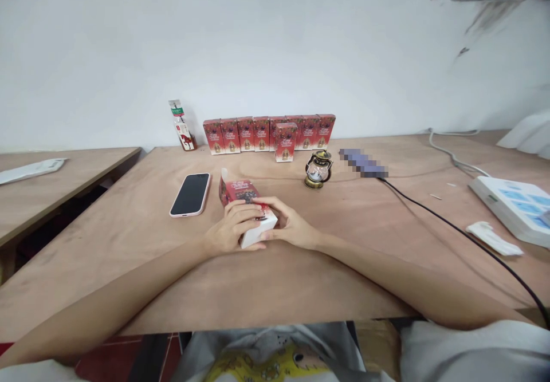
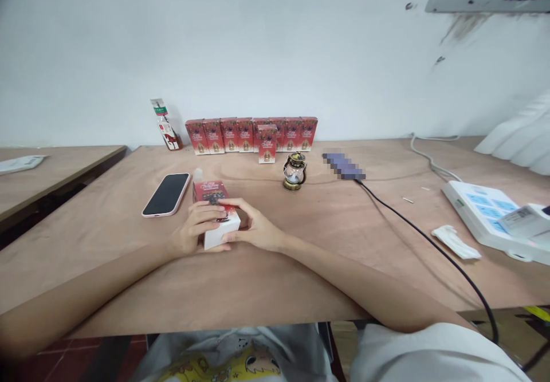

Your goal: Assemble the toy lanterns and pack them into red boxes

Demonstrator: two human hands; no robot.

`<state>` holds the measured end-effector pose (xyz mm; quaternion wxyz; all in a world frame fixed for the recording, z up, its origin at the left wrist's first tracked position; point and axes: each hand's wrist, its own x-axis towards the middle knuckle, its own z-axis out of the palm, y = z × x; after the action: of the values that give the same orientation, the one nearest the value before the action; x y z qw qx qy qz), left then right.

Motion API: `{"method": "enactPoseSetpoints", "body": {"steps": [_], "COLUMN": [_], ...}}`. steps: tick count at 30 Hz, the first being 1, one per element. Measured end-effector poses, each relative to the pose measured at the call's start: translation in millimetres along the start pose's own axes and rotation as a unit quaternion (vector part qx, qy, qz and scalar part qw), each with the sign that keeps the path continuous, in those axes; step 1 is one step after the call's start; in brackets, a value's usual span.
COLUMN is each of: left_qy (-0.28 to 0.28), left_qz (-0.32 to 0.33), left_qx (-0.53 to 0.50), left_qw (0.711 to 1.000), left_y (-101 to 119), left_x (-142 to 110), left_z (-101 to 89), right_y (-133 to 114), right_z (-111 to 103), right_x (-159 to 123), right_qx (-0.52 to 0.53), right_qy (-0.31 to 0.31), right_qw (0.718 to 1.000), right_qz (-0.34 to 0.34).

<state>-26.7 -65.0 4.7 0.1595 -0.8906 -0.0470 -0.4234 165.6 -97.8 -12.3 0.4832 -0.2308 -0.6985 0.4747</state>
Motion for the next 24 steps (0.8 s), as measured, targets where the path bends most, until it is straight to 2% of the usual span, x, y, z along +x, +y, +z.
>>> {"method": "enactPoseSetpoints", "body": {"steps": [3,5,7,10,12,15,20,24], "left_qy": [0.036,0.067,0.082,0.095,0.113,0.114,0.018,-0.009], "left_qz": [-0.027,-0.092,-0.187,-0.292,-0.315,-0.334,-0.323,-0.337], "left_qx": [0.037,0.05,0.026,-0.058,-0.11,-0.157,-0.215,-0.24], "left_qw": [0.998,0.992,0.979,0.95,0.936,0.922,0.922,0.911], "left_y": [1.4,-0.4,-5.3,-16.6,-22.8,-24.8,-16.0,-11.1], "left_x": [-2.4,-3.2,-3.3,-2.3,-0.4,5.7,20.8,35.0], "left_z": [1.8,2.2,1.3,-1.8,-5.0,-11.6,-24.4,-30.5], "right_y": [0.6,0.2,-1.6,-4.7,-5.6,-6.1,-13.8,-23.0], "right_z": [-0.7,-3.3,-7.7,-13.5,-14.7,-14.0,-17.2,-25.0], "right_x": [-0.9,-1.9,-2.4,-1.6,-1.0,-1.7,-0.6,5.0], "right_qx": [-0.045,-0.132,-0.267,-0.452,-0.511,-0.541,-0.572,-0.557], "right_qy": [0.032,0.079,0.092,0.02,-0.024,-0.035,0.013,0.019], "right_qw": [0.998,0.986,0.954,0.877,0.833,0.799,0.78,0.773], "right_qz": [-0.032,-0.067,-0.105,-0.164,-0.211,-0.26,-0.254,-0.303]}}
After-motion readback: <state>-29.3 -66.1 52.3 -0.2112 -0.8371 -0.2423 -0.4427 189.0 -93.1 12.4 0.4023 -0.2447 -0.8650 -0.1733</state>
